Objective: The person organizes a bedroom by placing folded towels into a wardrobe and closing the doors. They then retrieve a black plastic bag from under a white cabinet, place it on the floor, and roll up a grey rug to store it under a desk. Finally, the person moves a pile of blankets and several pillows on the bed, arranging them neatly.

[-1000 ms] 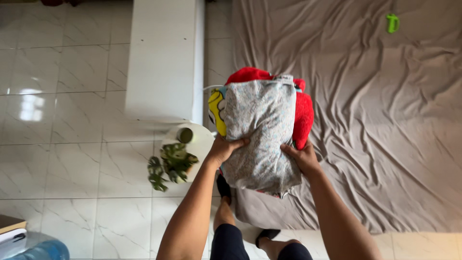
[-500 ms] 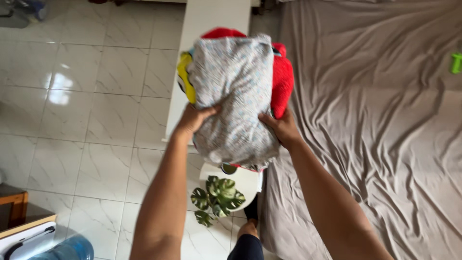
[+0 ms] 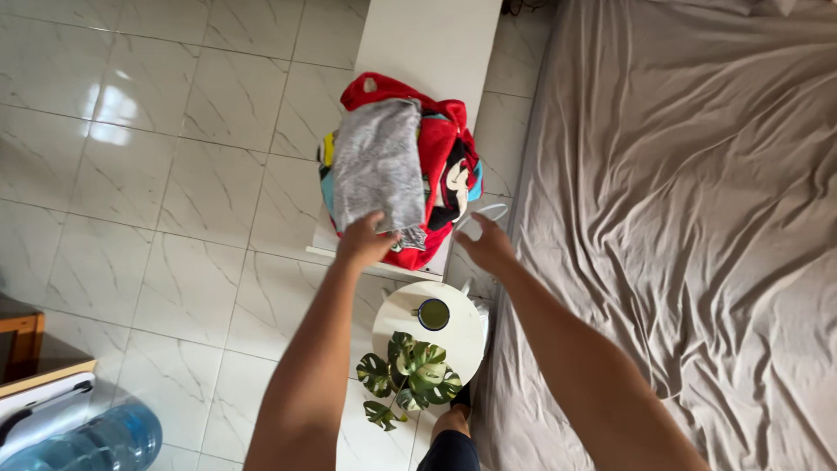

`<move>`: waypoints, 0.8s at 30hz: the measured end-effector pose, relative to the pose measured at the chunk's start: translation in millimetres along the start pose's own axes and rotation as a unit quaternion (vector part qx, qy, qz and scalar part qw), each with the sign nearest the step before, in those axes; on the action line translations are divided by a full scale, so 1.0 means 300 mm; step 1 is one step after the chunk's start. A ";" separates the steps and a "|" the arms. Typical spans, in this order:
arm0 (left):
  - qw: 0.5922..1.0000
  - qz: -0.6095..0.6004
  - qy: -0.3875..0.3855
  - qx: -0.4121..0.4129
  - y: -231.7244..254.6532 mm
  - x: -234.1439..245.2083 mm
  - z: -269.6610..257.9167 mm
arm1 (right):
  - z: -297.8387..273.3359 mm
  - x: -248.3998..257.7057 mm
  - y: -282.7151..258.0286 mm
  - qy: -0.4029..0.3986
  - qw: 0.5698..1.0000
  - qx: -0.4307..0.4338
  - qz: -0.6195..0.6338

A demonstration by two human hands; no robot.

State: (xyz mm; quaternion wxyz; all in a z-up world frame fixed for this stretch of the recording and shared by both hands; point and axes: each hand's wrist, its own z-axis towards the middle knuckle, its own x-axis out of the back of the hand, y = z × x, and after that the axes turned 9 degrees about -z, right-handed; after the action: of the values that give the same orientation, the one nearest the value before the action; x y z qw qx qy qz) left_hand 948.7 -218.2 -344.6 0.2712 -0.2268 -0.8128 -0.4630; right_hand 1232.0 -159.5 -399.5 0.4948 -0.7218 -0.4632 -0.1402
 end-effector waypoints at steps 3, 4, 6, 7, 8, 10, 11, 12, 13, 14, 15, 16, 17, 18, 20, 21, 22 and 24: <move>1.000 -0.017 -0.016 0.018 0.049 -0.064 -0.063 | -0.062 0.024 -0.023 -0.003 1.000 0.015 0.003; 1.000 -0.014 -0.012 -0.006 0.074 -0.073 -0.078 | -0.084 0.039 -0.034 -0.005 1.000 0.024 0.003; 0.998 -0.004 0.002 -0.066 0.131 -0.088 -0.109 | -0.131 0.075 -0.055 0.015 0.998 0.065 -0.017; 0.995 0.003 0.013 -0.103 0.167 -0.092 -0.124 | -0.155 0.101 -0.067 0.026 0.996 0.086 -0.027; 0.990 0.009 0.024 -0.139 0.207 -0.094 -0.142 | -0.184 0.134 -0.076 0.023 0.995 0.084 -0.043; 0.985 0.033 0.021 -0.167 0.292 -0.084 -0.184 | -0.246 0.211 -0.102 0.023 0.994 0.081 -0.071; 0.982 0.044 0.020 -0.184 0.342 -0.082 -0.201 | -0.282 0.258 -0.109 0.026 0.994 0.073 -0.080; 0.978 0.046 0.026 -0.203 0.391 -0.077 -0.219 | -0.323 0.307 -0.114 0.028 0.994 0.064 -0.088; 0.973 0.048 0.032 -0.223 0.439 -0.070 -0.236 | -0.359 0.361 -0.118 0.032 0.993 0.056 -0.097; 0.968 0.049 0.039 -0.242 0.486 -0.063 -0.250 | -0.394 0.416 -0.118 0.031 0.993 0.048 -0.103; 0.965 0.044 0.042 -0.255 0.530 -0.062 -0.264 | -0.434 0.469 -0.110 0.029 0.993 0.040 -0.109; 0.962 0.039 0.046 -0.268 0.574 -0.063 -0.278 | -0.473 0.519 -0.100 0.027 0.993 0.031 -0.115; 0.958 0.035 0.048 -0.281 0.614 -0.056 -0.291 | -0.507 0.563 -0.092 0.025 0.993 0.010 -0.118; 0.958 0.044 0.037 -0.281 0.652 -0.046 -0.302 | -0.536 0.605 -0.081 0.023 0.992 -0.011 -0.121; 0.958 0.057 0.016 -0.279 0.740 -0.044 -0.329 | -0.604 0.691 -0.037 0.037 0.991 -0.031 -0.128; 0.957 0.054 0.010 -0.284 0.780 -0.042 -0.344 | -0.635 0.725 -0.016 0.054 0.990 -0.026 -0.130; 0.956 0.051 0.004 -0.289 0.817 -0.041 -0.357 | -0.664 0.755 0.006 0.070 0.988 -0.022 -0.133; 0.953 0.055 -0.009 -0.297 0.881 -0.040 -0.373 | -0.705 0.805 0.047 0.100 0.988 -0.024 -0.111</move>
State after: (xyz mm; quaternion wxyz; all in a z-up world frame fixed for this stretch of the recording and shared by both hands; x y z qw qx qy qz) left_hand 1147.3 -193.8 -138.6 0.2092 -0.3453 -0.6274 -0.6659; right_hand 1426.0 -211.3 -148.6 0.5029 -0.6597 -0.4852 -0.2766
